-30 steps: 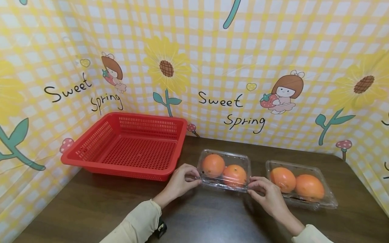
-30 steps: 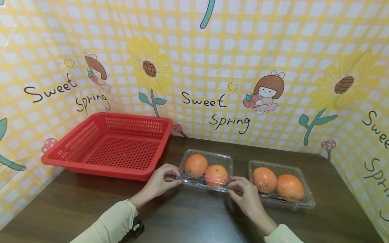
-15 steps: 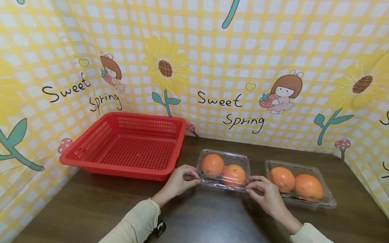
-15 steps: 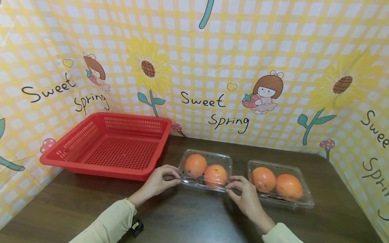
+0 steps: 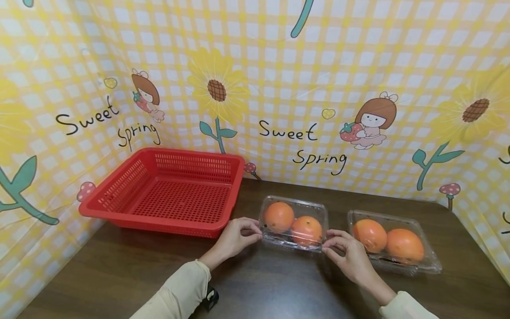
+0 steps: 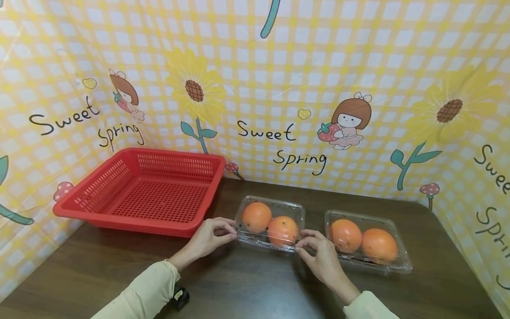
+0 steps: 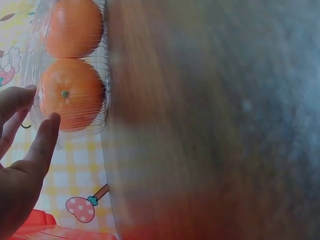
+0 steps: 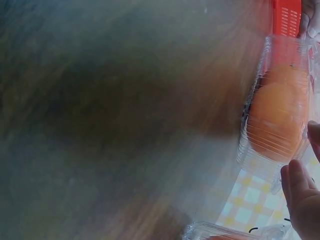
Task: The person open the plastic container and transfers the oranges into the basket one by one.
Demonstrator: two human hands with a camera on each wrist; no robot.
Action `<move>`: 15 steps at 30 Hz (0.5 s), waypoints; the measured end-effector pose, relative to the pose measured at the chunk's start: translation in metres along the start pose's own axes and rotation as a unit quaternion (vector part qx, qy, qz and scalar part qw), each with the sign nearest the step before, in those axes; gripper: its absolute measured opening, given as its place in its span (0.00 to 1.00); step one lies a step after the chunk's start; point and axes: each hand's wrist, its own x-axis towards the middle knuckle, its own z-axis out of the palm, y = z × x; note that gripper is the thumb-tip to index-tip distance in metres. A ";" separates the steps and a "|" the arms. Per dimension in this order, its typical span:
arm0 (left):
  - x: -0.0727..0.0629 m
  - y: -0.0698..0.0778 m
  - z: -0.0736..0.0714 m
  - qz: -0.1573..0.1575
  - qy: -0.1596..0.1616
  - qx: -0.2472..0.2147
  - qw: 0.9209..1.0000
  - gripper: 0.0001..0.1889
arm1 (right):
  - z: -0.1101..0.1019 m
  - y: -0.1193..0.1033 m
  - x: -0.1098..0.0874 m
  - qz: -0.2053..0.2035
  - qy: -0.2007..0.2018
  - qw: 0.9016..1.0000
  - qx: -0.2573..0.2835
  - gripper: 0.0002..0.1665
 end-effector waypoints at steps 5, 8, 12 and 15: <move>0.001 0.000 -0.001 0.007 -0.008 0.024 1.000 0.04 | 0.000 -0.001 0.000 0.000 0.006 1.000 -0.002 0.12; 0.001 0.000 -0.002 0.011 -0.013 0.038 0.999 0.04 | 0.000 -0.001 0.001 0.004 0.009 1.000 0.002 0.12; 0.001 0.000 -0.002 0.013 -0.019 0.040 0.999 0.03 | 0.001 -0.001 0.001 0.008 0.008 1.000 0.011 0.12; 0.000 -0.001 -0.002 0.008 -0.021 0.041 0.999 0.03 | 0.002 -0.001 0.001 0.013 0.006 1.000 0.020 0.12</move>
